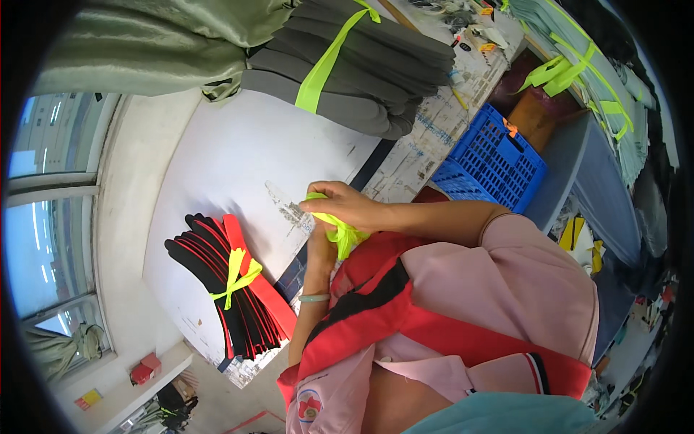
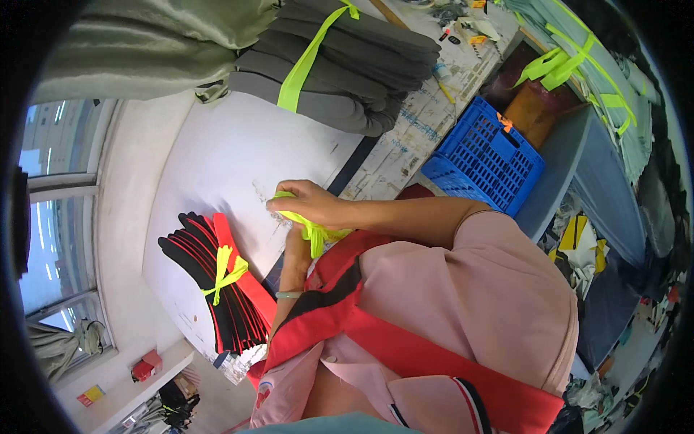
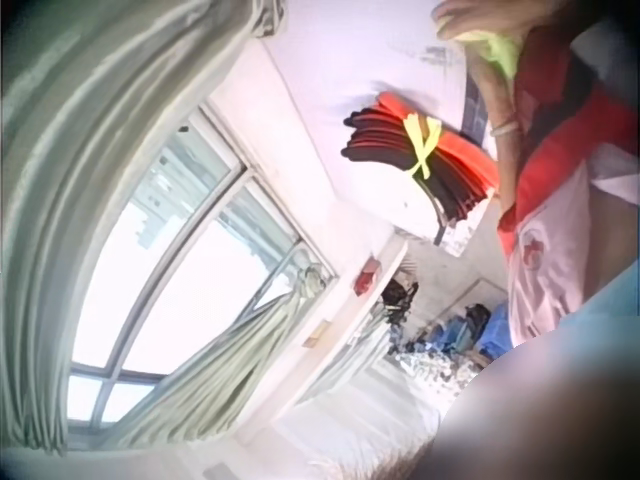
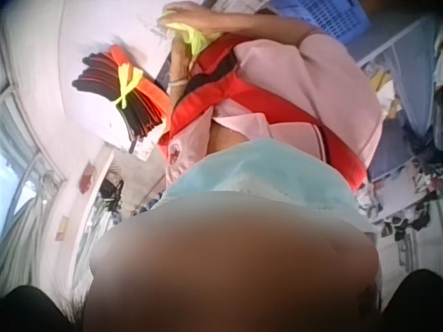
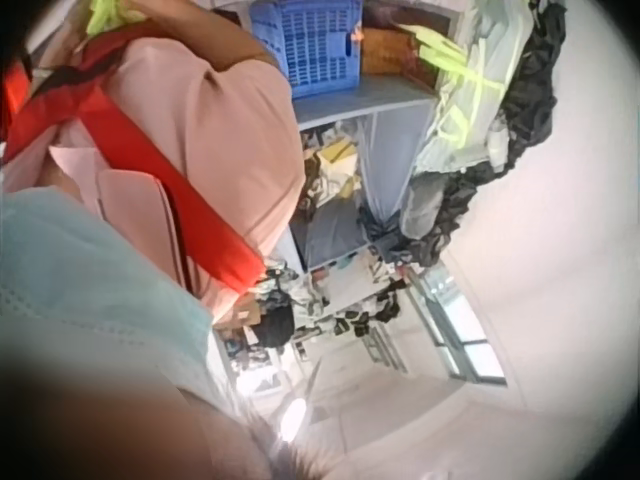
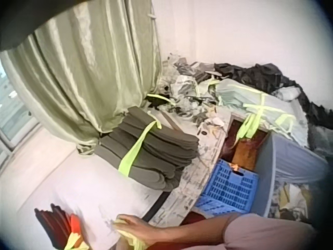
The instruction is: Bundling safety vest components using neon yellow straps in a factory setting.
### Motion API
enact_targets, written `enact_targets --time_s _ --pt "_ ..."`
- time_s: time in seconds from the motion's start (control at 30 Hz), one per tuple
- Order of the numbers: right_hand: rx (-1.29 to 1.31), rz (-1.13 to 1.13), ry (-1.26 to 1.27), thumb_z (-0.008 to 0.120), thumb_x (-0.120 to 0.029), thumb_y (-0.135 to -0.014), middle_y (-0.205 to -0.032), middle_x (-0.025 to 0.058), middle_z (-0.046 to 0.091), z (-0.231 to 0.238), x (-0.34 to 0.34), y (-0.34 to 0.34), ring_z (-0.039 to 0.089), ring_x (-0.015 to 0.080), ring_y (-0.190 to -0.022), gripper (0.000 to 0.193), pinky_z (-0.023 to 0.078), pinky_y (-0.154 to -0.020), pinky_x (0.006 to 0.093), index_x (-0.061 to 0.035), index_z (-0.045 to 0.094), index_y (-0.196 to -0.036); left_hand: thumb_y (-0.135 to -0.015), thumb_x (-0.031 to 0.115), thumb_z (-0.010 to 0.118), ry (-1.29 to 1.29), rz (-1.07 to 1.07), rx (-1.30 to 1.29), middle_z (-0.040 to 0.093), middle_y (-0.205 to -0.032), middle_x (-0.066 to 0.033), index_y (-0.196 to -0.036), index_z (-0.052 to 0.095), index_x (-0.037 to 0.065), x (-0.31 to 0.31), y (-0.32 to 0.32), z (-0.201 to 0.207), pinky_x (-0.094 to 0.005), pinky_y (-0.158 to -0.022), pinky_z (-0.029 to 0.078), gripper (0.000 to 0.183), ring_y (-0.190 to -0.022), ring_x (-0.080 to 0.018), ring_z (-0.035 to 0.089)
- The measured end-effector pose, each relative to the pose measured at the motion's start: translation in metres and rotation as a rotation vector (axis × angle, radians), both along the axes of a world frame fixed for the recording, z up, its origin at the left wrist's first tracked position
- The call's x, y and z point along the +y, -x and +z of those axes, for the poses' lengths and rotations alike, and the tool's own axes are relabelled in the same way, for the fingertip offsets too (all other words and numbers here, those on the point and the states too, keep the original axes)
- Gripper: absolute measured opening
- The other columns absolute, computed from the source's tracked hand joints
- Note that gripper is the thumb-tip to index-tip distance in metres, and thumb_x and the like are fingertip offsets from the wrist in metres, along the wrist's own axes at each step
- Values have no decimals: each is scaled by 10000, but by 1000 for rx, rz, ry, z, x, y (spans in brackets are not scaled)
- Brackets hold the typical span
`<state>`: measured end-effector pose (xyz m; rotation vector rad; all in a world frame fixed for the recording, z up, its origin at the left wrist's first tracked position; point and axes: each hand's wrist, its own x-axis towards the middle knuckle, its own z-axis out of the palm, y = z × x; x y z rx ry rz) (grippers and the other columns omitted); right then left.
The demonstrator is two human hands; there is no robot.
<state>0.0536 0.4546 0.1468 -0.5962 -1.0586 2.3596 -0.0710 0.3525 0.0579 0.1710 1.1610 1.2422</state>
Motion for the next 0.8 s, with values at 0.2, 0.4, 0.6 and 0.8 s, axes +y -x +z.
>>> enact_targets --time_s 0.2,0.4,0.6,0.8 --pt "-170 -242 -169 625 -278 -887 -672 -20 478 -33 12 6 451 62 -581 248 364 -499 234 -56 537 -819 -939 318 556 -218 -178 612 428 -1333 -143 -1433 242 0 3 10 32 -321 -932 440 666 -1153 -203 498" --pt "-449 -201 -834 671 -338 -819 -951 140 622 -37 6 8 578 246 -955 370 474 -766 345 -50 570 -1029 -934 154 517 -48 -504 342 562 -1151 -143 -1267 443 -48 9 3 25 -333 -837 484 396 -995 -203 587" --pt "-273 53 -510 658 -331 -849 -1322 179 440 -64 -14 -29 489 269 -1185 688 416 -955 350 -87 301 -1384 -975 182 482 -48 -36 138 580 -1100 -104 -1241 478 -18 19 -12 36 -336 -858 476 333 -982 -199 585" --pt "-555 -107 -509 637 -255 -841 -860 158 669 -121 -34 -50 648 241 -843 319 482 -762 343 5 625 -1025 -963 226 531 -141 -469 393 497 -1255 -95 -1263 502 6 21 -23 -15 -327 -945 403 374 -1107 -191 514"
